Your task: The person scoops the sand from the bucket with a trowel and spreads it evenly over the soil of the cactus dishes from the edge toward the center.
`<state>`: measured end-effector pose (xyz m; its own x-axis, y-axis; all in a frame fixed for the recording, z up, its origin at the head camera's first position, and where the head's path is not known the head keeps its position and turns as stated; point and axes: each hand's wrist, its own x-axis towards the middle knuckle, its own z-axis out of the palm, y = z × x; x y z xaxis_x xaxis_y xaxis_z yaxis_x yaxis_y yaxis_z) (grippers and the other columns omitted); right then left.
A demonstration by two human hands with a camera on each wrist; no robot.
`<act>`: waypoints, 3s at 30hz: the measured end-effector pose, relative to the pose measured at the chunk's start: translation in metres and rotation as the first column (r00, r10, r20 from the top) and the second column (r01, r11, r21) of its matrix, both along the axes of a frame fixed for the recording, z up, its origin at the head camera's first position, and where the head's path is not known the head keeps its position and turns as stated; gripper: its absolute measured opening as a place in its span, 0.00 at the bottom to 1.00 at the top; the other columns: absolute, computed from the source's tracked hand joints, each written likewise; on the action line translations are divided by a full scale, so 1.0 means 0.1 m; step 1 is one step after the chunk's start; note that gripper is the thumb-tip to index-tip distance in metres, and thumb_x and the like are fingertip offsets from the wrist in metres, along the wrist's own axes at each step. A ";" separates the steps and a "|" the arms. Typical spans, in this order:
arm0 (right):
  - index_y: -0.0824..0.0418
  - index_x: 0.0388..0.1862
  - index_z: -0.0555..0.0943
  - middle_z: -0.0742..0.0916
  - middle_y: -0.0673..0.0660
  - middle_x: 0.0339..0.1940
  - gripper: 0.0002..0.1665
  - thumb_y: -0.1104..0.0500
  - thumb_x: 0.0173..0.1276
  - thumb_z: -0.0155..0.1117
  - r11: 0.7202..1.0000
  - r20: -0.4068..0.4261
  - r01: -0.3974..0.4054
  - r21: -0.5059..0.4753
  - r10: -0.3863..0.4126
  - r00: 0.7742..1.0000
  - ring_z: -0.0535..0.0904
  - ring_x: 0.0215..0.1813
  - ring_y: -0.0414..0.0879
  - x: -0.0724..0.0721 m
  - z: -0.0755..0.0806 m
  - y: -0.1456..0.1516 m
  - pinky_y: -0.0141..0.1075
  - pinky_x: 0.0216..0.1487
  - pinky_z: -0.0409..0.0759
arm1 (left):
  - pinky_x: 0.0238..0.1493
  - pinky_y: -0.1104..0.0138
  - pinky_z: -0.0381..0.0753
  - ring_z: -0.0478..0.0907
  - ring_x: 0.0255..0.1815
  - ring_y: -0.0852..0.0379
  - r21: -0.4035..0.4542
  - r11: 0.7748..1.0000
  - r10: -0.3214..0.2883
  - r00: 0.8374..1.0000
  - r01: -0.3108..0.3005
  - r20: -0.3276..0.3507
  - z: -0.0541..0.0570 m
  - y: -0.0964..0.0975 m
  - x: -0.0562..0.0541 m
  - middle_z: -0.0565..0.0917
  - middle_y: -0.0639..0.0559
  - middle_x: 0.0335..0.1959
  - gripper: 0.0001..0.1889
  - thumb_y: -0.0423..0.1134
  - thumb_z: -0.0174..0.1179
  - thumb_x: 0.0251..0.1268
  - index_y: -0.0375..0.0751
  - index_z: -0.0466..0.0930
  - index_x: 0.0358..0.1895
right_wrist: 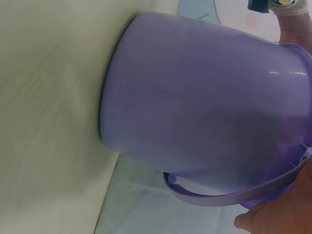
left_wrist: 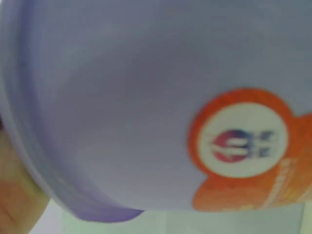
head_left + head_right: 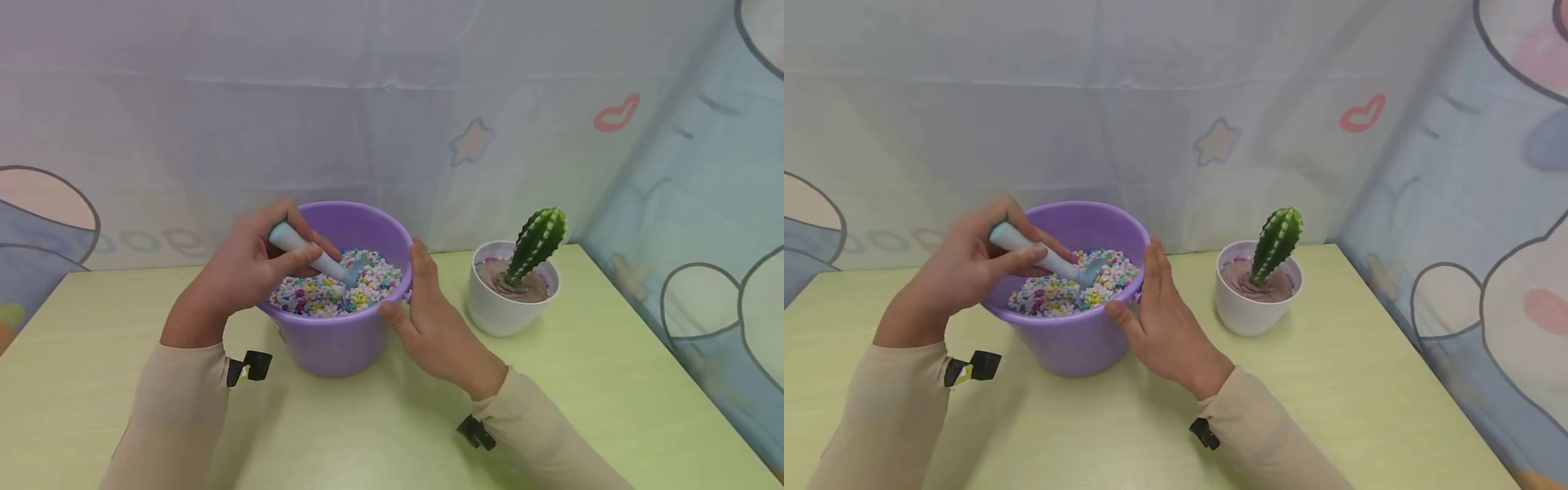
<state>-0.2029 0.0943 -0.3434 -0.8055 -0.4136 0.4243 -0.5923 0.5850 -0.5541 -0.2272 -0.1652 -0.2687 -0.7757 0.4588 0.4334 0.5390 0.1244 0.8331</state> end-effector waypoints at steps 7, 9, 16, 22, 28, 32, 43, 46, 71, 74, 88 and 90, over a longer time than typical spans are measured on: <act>0.53 0.79 0.28 0.39 0.57 0.80 0.54 0.24 0.68 0.29 1.000 0.014 0.006 -0.001 -0.006 1.000 0.54 0.76 0.58 0.00 0.01 0.00 0.51 0.68 0.61 | 0.45 0.61 0.82 0.85 0.44 0.46 -0.024 0.999 -0.040 0.999 0.040 -0.011 0.00 0.02 0.03 0.87 0.40 0.41 0.09 0.21 0.59 0.65 0.36 0.70 0.34; 0.53 0.79 0.28 0.39 0.57 0.80 0.55 0.24 0.68 0.29 1.000 0.017 0.002 -0.003 -0.002 1.000 0.54 0.76 0.58 0.00 0.01 0.00 0.51 0.68 0.61 | 0.46 0.60 0.82 0.85 0.42 0.45 0.011 1.000 0.008 0.997 -0.009 0.076 0.00 0.02 0.03 0.86 0.37 0.40 0.07 0.24 0.58 0.68 0.31 0.68 0.37; 0.52 0.79 0.27 0.40 0.56 0.81 0.54 0.24 0.69 0.29 1.000 -0.004 0.000 -0.010 0.000 1.000 0.56 0.75 0.57 0.00 0.00 0.00 0.50 0.68 0.63 | 0.42 0.58 0.83 0.86 0.38 0.45 0.020 0.971 0.218 0.924 -0.236 0.313 0.08 0.09 -0.04 0.85 0.31 0.39 0.12 0.33 0.57 0.73 0.29 0.63 0.44; 0.52 0.79 0.27 0.40 0.55 0.81 0.53 0.25 0.70 0.30 1.000 -0.003 -0.009 -0.020 0.009 1.000 0.54 0.76 0.56 0.00 0.00 -0.01 0.49 0.69 0.61 | 0.39 0.58 0.84 0.86 0.37 0.44 -0.029 0.943 0.321 0.886 -0.331 0.333 0.09 0.13 -0.04 0.78 0.29 0.44 0.12 0.34 0.55 0.74 0.30 0.61 0.45; 0.53 0.79 0.27 0.40 0.56 0.81 0.54 0.25 0.69 0.30 1.000 -0.004 -0.003 -0.019 0.003 1.000 0.55 0.76 0.55 0.01 -0.02 -0.01 0.49 0.68 0.62 | 0.38 0.55 0.84 0.86 0.36 0.42 -0.014 0.954 0.288 0.908 -0.298 0.304 0.05 0.14 -0.02 0.76 0.29 0.45 0.13 0.34 0.55 0.74 0.29 0.61 0.45; 0.54 0.79 0.27 0.41 0.57 0.81 0.54 0.25 0.69 0.30 1.000 -0.005 0.000 -0.019 0.000 1.000 0.55 0.76 0.55 0.01 -0.02 0.00 0.49 0.68 0.62 | 0.38 0.56 0.84 0.86 0.35 0.43 0.028 0.954 0.276 0.908 -0.299 0.316 0.03 0.13 0.00 0.76 0.29 0.42 0.13 0.35 0.55 0.75 0.30 0.61 0.45; 0.55 0.79 0.28 0.42 0.58 0.80 0.54 0.25 0.70 0.28 1.000 -0.035 0.002 -0.016 -0.003 0.999 0.52 0.77 0.55 0.00 -0.02 -0.01 0.50 0.69 0.61 | 0.36 0.54 0.84 0.87 0.29 0.46 0.190 0.918 0.269 0.899 -0.347 0.346 0.03 0.04 0.03 0.85 0.42 0.32 0.13 0.36 0.56 0.74 0.33 0.62 0.45; 0.55 0.79 0.28 0.42 0.58 0.80 0.54 0.25 0.69 0.28 1.000 -0.035 0.004 -0.021 -0.004 0.999 0.52 0.77 0.55 -0.01 -0.02 -0.02 0.50 0.69 0.61 | 0.35 0.54 0.84 0.87 0.30 0.44 0.229 0.924 0.235 0.928 -0.305 0.288 0.02 0.02 0.07 0.86 0.41 0.31 0.13 0.35 0.57 0.73 0.30 0.63 0.43; 0.57 0.79 0.29 0.41 0.58 0.81 0.58 0.23 0.66 0.31 0.998 0.065 0.017 -0.057 -0.014 0.998 0.46 0.78 0.53 0.01 0.00 -0.10 0.49 0.71 0.55 | 0.39 0.56 0.82 0.87 0.32 0.44 0.407 0.827 0.190 0.874 -0.388 0.447 -0.04 -0.21 0.19 0.82 0.41 0.37 0.18 0.37 0.59 0.71 0.30 0.60 0.44; 0.54 0.79 0.29 0.42 0.57 0.81 0.57 0.24 0.68 0.36 0.997 0.103 0.023 -0.070 -0.015 0.995 0.49 0.77 0.54 0.02 0.03 -0.05 0.50 0.71 0.56 | 0.40 0.56 0.82 0.87 0.34 0.45 0.468 0.783 0.178 0.869 -0.410 0.462 -0.07 -0.25 0.19 0.79 0.40 0.41 0.19 0.38 0.60 0.70 0.30 0.59 0.44; 0.47 0.80 0.49 0.57 0.47 0.79 0.40 0.46 0.77 0.54 0.980 0.039 0.016 -0.200 -0.008 0.999 0.53 0.77 0.44 0.04 0.28 0.64 0.47 0.72 0.56 | 0.40 0.53 0.81 0.86 0.35 0.42 0.725 0.501 0.056 0.854 -0.473 0.518 -0.09 -0.30 0.14 0.68 0.41 0.45 0.19 0.34 0.62 0.68 0.32 0.57 0.43; 0.52 0.79 0.54 0.61 0.49 0.78 0.38 0.53 0.77 0.57 0.965 -0.068 -0.055 -0.256 0.038 0.997 0.56 0.76 0.46 0.03 0.38 0.76 0.46 0.71 0.58 | 0.40 0.52 0.81 0.86 0.34 0.41 0.748 0.474 0.048 0.862 -0.464 0.504 -0.06 -0.28 0.14 0.69 0.41 0.44 0.19 0.33 0.62 0.67 0.33 0.57 0.41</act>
<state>-0.1996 0.1705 -0.3058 -0.7568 -0.3200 0.5700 -0.6533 0.3981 -0.6439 -0.2131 -0.1934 -0.2744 -0.9698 -0.2008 0.1386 0.2376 -0.6478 0.7238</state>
